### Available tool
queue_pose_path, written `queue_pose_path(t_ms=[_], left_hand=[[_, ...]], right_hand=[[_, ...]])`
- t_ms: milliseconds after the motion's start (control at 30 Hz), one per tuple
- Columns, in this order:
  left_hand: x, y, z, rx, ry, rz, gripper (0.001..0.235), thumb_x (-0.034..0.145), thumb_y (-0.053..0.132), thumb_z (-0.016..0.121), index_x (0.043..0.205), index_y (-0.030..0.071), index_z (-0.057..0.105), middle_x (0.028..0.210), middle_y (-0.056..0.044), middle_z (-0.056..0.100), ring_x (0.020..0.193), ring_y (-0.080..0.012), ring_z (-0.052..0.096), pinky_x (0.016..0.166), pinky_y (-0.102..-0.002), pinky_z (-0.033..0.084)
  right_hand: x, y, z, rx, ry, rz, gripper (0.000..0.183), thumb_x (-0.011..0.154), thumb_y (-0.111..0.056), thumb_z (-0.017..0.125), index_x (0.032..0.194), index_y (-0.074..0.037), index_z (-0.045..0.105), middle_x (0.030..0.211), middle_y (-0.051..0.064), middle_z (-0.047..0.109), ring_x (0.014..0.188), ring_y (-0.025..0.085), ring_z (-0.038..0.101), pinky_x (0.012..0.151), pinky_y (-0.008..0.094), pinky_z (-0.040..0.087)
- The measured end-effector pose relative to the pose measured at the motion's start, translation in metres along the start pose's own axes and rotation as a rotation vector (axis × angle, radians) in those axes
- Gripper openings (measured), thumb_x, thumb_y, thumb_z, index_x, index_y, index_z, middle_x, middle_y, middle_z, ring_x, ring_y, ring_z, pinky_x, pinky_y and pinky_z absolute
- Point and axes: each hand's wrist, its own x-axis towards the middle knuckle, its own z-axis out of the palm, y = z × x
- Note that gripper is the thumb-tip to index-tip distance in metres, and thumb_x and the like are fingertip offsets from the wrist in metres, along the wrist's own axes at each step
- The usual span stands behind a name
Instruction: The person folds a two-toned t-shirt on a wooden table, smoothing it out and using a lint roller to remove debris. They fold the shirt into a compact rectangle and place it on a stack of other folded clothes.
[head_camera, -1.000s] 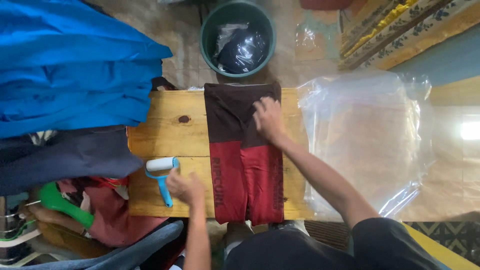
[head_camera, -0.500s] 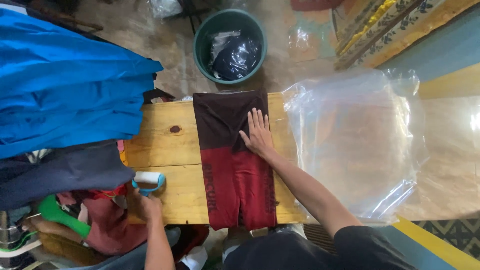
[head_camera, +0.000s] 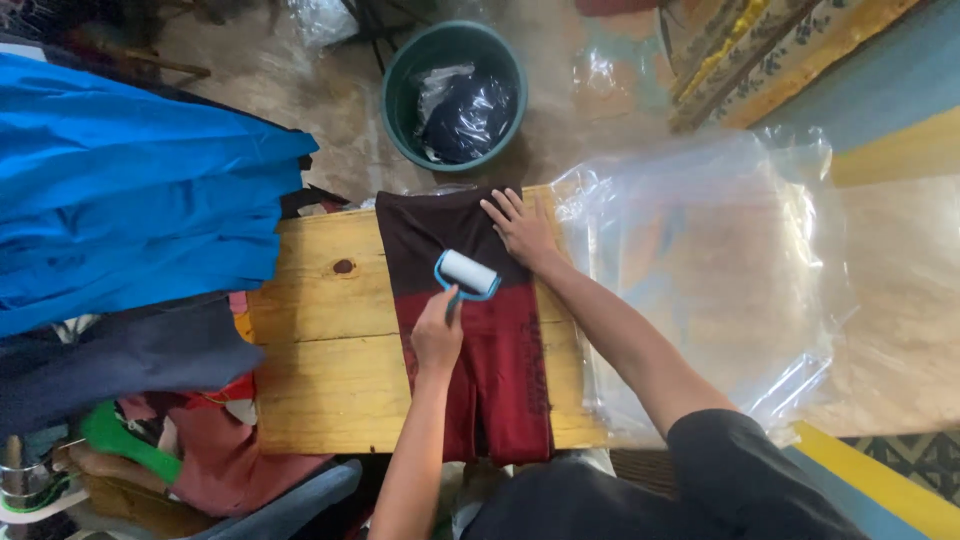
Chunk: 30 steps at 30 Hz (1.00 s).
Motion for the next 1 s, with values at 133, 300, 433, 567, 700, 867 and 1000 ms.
queue_pose_path(t_ms=[133,300,433,567,700,867,1000], left_hand=[[-0.049,-0.021,-0.03,0.004,0.01,-0.065,0.027,0.095,0.023,0.071,0.121,0.024,0.075,0.109,0.0,0.075,0.103,-0.0194,0.073,0.089,-0.034,0.058],[-0.101,-0.031,-0.068,-0.121,0.083,-0.621,0.07,0.091,0.028,0.071,0.155,0.015,0.047,0.122,-0.028,0.068,0.112,-0.047,0.066,0.095,-0.056,0.054],[-0.125,-0.044,-0.037,-0.16,0.134,-0.682,0.084,0.082,0.031,0.082,0.156,0.02,0.046,0.119,-0.026,0.07,0.11,-0.0449,0.067,0.088,-0.054,0.056],[-0.115,-0.039,-0.026,-0.234,0.0,-0.651,0.094,0.078,0.029,0.083,0.16,0.023,0.036,0.133,-0.026,0.064,0.118,-0.0465,0.064,0.092,-0.055,0.057],[-0.109,-0.05,-0.028,-0.305,-0.083,-0.496,0.086,0.088,0.014,0.073,0.162,0.015,0.03,0.151,-0.029,0.048,0.132,-0.0483,0.054,0.104,-0.057,0.051],[-0.048,-0.087,-0.028,-0.487,-0.099,-0.417,0.079,0.094,0.014,0.064,0.163,0.018,0.026,0.156,-0.031,0.04,0.138,-0.0514,0.047,0.113,-0.06,0.041],[-0.036,-0.111,-0.042,-0.498,-0.225,-0.466,0.085,0.096,0.022,0.062,0.165,0.035,0.015,0.136,-0.03,0.058,0.126,-0.0521,0.057,0.107,-0.059,0.045]], right_hand=[[0.013,-0.001,-0.021,-0.001,-0.074,0.034,0.051,0.113,-0.04,0.028,0.164,-0.038,0.022,0.167,0.001,0.032,0.156,0.024,0.026,0.122,0.069,0.017],[-0.015,-0.035,-0.057,-0.01,0.048,0.05,0.069,0.097,-0.022,0.062,0.161,-0.017,0.037,0.164,0.018,0.036,0.152,0.036,0.034,0.121,0.06,0.029],[-0.109,-0.112,-0.075,0.243,0.161,0.135,0.059,0.098,-0.01,0.056,0.155,-0.002,0.043,0.16,0.03,0.037,0.148,0.046,0.036,0.118,0.063,0.028],[-0.181,-0.166,-0.043,0.228,0.088,0.191,0.063,0.101,-0.031,0.05,0.157,-0.004,0.039,0.159,0.031,0.035,0.148,0.047,0.032,0.117,0.065,0.025],[-0.175,-0.17,-0.021,0.099,0.111,0.175,0.065,0.103,-0.043,0.048,0.158,-0.01,0.039,0.162,0.026,0.034,0.151,0.042,0.031,0.12,0.062,0.022],[-0.101,-0.145,0.019,0.114,0.176,0.175,0.063,0.104,-0.046,0.048,0.158,-0.013,0.042,0.16,0.022,0.04,0.147,0.041,0.039,0.118,0.064,0.028],[-0.114,-0.134,0.03,0.195,0.323,0.351,0.055,0.099,-0.027,0.06,0.151,-0.012,0.052,0.148,0.02,0.054,0.136,0.036,0.054,0.111,0.053,0.04]])
